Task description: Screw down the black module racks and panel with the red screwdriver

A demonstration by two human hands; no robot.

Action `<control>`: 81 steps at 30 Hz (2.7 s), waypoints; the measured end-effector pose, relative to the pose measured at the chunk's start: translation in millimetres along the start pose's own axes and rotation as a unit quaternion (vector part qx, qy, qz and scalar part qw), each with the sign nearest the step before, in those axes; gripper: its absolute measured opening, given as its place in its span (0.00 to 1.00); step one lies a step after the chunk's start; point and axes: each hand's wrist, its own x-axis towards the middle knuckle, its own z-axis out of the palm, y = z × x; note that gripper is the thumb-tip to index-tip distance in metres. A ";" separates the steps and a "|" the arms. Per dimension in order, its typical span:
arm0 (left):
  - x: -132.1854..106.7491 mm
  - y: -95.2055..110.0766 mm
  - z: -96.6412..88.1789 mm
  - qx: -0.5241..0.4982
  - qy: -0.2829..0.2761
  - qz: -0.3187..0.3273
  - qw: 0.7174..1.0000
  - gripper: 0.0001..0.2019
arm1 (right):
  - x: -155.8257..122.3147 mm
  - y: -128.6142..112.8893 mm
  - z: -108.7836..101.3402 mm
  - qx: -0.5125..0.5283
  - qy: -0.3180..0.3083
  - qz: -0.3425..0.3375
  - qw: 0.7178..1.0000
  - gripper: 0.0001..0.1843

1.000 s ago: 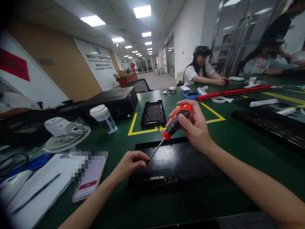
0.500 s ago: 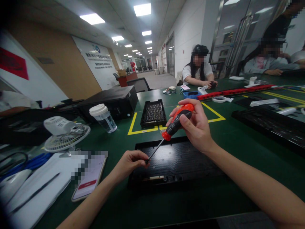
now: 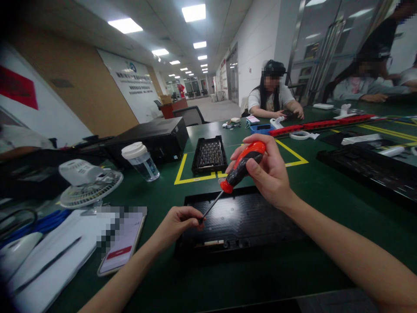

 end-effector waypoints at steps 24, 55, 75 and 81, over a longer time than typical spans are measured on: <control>-1.9 1.7 -2.3 0.074 0.000 0.037 0.997 0.07 | -5.6 -2.1 3.3 -0.049 -0.042 -0.068 0.996 0.23; 6.8 -23.1 -33.9 0.614 0.135 0.109 0.770 0.18 | -5.4 -4.0 24.0 -0.057 -0.108 -0.044 0.992 0.23; 4.6 -27.2 -33.9 0.637 0.106 0.098 0.758 0.14 | -11.5 26.9 70.4 -0.076 -0.234 0.008 0.969 0.26; 5.6 -29.8 -36.9 0.627 0.096 0.100 0.767 0.15 | -11.2 27.9 69.7 -0.095 -0.245 0.005 0.965 0.26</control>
